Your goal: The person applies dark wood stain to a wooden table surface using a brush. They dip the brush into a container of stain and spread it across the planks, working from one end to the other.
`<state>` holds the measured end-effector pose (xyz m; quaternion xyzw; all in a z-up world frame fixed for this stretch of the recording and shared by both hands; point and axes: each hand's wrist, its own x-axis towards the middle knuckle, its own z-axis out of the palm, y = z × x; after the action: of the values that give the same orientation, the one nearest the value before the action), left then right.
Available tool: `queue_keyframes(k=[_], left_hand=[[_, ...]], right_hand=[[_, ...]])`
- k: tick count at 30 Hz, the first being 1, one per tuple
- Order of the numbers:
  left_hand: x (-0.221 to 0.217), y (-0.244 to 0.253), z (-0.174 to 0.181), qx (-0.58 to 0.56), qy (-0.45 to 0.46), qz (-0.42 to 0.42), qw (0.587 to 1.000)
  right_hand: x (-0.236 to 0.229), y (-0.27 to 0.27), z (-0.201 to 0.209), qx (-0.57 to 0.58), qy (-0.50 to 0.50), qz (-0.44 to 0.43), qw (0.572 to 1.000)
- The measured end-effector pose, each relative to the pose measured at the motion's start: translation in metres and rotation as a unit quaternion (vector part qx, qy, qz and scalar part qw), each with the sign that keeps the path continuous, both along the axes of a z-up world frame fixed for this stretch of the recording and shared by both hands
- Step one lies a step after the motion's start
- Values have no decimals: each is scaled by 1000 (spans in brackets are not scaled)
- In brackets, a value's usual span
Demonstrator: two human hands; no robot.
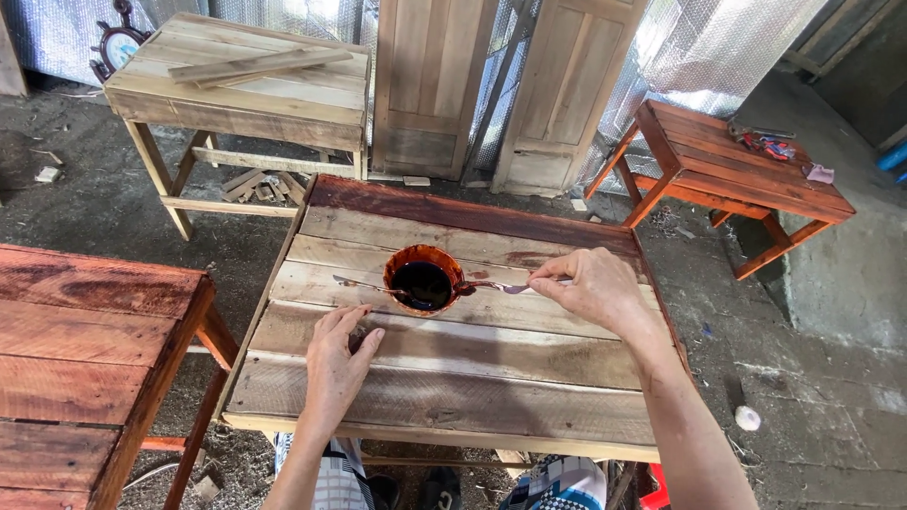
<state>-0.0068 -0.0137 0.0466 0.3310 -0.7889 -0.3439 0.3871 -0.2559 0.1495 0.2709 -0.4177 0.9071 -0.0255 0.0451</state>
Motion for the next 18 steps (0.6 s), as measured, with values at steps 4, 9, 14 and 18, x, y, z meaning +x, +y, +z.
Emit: queue_keyframes(k=[4, 9, 14, 18], left_hand=[[-1, -2, -6, -11, -1, 1, 1000], [-1, -1, -4, -14, -5, 2, 1000], [0, -1, -3, -10, -6, -1, 1000], [-1, -2, -5, -4, -16, 2, 1000]], right_hand=[[7, 3, 12, 18, 5, -12, 1000], [-2, -1, 1, -12, 16, 12, 1000], [0, -5, -2, 8, 8, 18, 1000], [-4, -2, -6, 8, 8, 10, 1000]])
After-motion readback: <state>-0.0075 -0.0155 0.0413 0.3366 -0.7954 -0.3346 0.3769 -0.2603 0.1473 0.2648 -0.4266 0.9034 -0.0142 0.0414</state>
